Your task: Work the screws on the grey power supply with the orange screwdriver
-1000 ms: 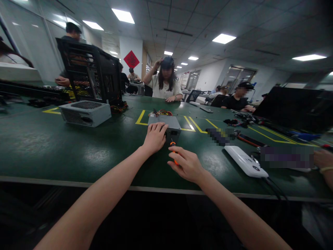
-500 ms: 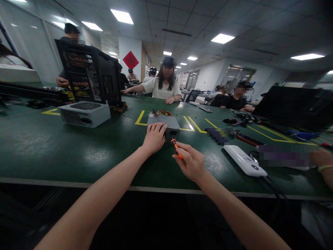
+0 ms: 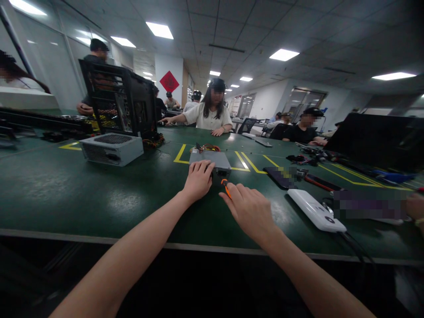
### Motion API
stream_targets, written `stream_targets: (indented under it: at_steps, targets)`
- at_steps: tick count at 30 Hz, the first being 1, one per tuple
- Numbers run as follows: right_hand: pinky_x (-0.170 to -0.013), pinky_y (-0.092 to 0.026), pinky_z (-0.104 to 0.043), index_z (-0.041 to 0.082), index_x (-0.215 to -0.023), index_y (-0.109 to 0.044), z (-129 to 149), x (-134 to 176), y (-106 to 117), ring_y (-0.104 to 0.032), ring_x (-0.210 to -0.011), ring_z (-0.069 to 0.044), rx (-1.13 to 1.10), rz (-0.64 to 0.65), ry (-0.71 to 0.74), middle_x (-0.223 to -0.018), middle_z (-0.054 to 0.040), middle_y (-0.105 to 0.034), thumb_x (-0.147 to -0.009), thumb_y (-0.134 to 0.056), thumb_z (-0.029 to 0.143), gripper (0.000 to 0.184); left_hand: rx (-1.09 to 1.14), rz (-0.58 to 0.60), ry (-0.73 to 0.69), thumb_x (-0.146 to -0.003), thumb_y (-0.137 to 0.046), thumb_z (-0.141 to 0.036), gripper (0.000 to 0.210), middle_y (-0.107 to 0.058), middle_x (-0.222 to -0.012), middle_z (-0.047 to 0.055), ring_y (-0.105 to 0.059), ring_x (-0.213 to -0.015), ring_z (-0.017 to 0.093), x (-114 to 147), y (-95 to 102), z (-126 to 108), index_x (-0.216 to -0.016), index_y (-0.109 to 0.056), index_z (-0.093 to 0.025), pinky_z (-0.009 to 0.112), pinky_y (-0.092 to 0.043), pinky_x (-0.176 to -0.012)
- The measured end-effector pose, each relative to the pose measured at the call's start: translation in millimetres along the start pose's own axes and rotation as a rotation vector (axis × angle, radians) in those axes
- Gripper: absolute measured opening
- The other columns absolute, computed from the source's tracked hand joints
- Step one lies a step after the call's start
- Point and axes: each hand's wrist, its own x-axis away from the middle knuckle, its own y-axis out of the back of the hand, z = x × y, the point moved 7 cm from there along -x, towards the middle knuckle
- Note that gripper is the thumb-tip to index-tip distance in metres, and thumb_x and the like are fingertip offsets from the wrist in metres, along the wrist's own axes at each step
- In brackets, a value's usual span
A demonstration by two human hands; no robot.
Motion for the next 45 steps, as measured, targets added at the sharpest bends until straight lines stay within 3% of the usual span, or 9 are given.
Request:
stream_targets:
  at_steps: [6,9,12,17,24,30,37,40,45]
  targets:
    - [-0.063,-0.04,-0.03,0.012,-0.107,-0.051,10.2,-7.9,6.5,-0.057,-0.08,-0.02,-0.058,0.078,-0.044,-0.1,-0.013,-0.06,-0.087,-0.042,0.021,0.024,-0.008,-0.003,-0.012,-0.082,-0.045,-0.02,0.043,-0.048,-0.127,0.01,-0.039,-0.117,0.025,0.2,-0.7,0.2,-0.125,-0.045,-0.017,0.042,-0.027,-0.101]
    - [-0.058,-0.039,-0.028,0.016,-0.109,-0.052,15.2,-6.3,5.2,-0.056,-0.069,-0.017,-0.008,0.061,0.013,-0.09,-0.0092,-0.06,-0.088,-0.041,0.019,0.024,-0.001,-0.006,-0.008,-0.082,-0.045,-0.019,0.043,-0.048,-0.128,0.01,-0.039,-0.118,0.025,-0.2,-1.6,1.2,-0.125,-0.046,-0.018,0.042,-0.027,-0.101]
    - [-0.049,-0.035,-0.027,0.018,-0.102,-0.055,8.9,-4.3,3.2,-0.053,-0.056,-0.014,0.035,0.075,-0.071,-0.076,-0.005,-0.058,-0.09,-0.04,0.029,0.022,0.0,-0.01,-0.007,-0.082,-0.045,-0.019,0.043,-0.048,-0.128,0.01,-0.039,-0.118,0.025,-0.7,-2.2,1.8,-0.125,-0.046,-0.018,0.041,-0.027,-0.102]
    - [-0.055,-0.043,-0.027,0.016,-0.105,-0.053,16.0,-1.2,0.0,-0.059,-0.075,-0.018,-0.05,0.11,-0.075,-0.101,-0.0121,-0.057,-0.087,-0.039,0.017,0.022,0.007,-0.006,-0.003,-0.082,-0.045,-0.02,0.043,-0.048,-0.128,0.01,-0.039,-0.118,0.025,-0.6,-2.2,2.1,-0.125,-0.046,-0.018,0.041,-0.028,-0.101]
    - [-0.044,-0.037,-0.025,0.018,-0.097,-0.055,4.0,-4.2,-1.9,-0.056,-0.056,-0.014,-0.043,0.114,-0.195,-0.078,-0.0048,-0.056,-0.091,-0.038,0.029,0.022,0.003,-0.007,-0.004,-0.082,-0.044,-0.019,0.043,-0.048,-0.127,0.01,-0.039,-0.118,0.025,-0.3,-1.4,1.1,-0.124,-0.046,-0.018,0.041,-0.027,-0.101]
    - [-0.055,-0.046,-0.025,0.015,-0.111,-0.049,19.0,-0.1,-5.6,-0.06,-0.082,-0.02,-0.222,0.158,-0.142,-0.108,-0.0141,-0.052,-0.083,-0.043,0.014,0.029,0.0,0.009,-0.001,-0.081,-0.045,-0.019,0.045,-0.047,-0.128,0.011,-0.038,-0.118,0.026,-0.2,-3.1,1.3,-0.126,-0.045,-0.018,0.043,-0.026,-0.101]
    - [-0.04,-0.03,-0.023,0.019,-0.1,-0.054,4.3,0.8,-4.8,-0.054,-0.052,-0.012,-0.113,0.121,-0.289,-0.081,-0.0054,-0.056,-0.092,-0.036,0.029,0.022,-0.008,0.014,0.005,-0.082,-0.044,-0.02,0.045,-0.046,-0.129,0.011,-0.037,-0.12,0.026,0.7,-0.9,0.2,-0.126,-0.044,-0.017,0.043,-0.025,-0.103]
    - [-0.039,-0.029,-0.022,0.018,-0.096,-0.054,-2.6,5.1,-8.1,-0.055,-0.053,-0.013,-0.168,0.162,-0.343,-0.08,-0.0044,-0.056,-0.09,-0.041,0.034,0.021,-0.012,0.017,0.002,-0.082,-0.044,-0.021,0.044,-0.046,-0.129,0.011,-0.037,-0.12,0.026,0.9,-0.6,-0.1,-0.126,-0.044,-0.016,0.042,-0.025,-0.103]
    - [-0.043,-0.034,-0.023,0.017,-0.103,-0.051,3.8,8.2,-8.8,-0.06,-0.066,-0.016,-0.227,0.178,-0.322,-0.092,-0.009,-0.057,-0.088,-0.041,0.019,0.019,-0.005,0.016,0.004,-0.082,-0.044,-0.02,0.044,-0.046,-0.129,0.011,-0.036,-0.12,0.026,1.2,-0.6,0.0,-0.126,-0.044,-0.017,0.043,-0.025,-0.103]
